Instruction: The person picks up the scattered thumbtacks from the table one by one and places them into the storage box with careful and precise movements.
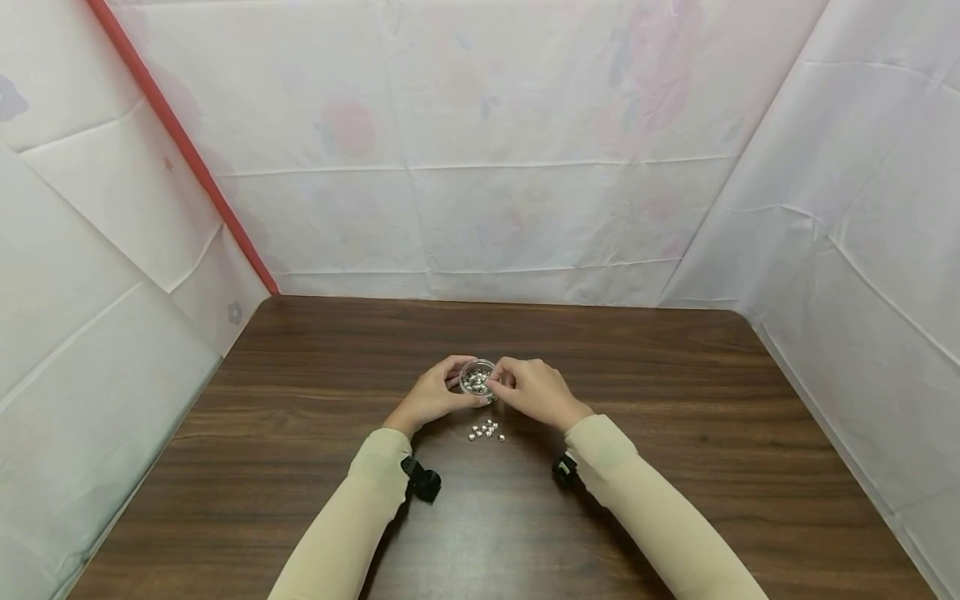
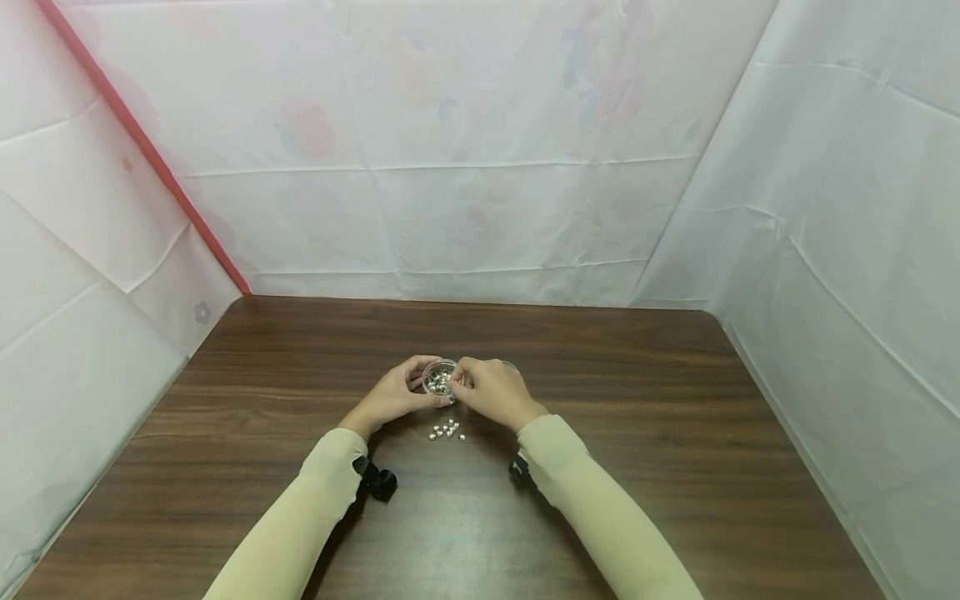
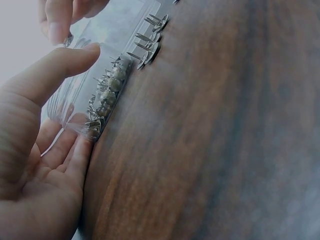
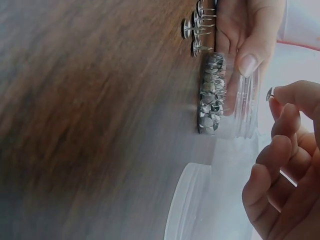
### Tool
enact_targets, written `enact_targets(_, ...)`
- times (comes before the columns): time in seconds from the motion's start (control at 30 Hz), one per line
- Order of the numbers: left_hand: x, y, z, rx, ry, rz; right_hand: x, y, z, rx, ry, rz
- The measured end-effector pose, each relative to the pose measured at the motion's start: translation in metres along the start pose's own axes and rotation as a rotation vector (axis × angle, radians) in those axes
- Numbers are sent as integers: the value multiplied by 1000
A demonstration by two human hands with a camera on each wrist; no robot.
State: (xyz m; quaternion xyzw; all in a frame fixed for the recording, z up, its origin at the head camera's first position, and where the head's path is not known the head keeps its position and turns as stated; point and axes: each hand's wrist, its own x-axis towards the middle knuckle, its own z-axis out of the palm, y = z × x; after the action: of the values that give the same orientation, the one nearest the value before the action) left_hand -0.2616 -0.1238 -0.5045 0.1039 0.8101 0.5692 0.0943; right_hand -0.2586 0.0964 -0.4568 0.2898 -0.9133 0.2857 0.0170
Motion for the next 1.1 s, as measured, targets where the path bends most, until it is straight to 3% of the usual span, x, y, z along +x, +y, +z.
enact_targets(0.7,-1,0,-2,-4,-14,-12,21,0,9,-44,-56,34)
enact_targets(1.1,0,0,-1,12,-6,-14,16,1,6,-54,-63,40)
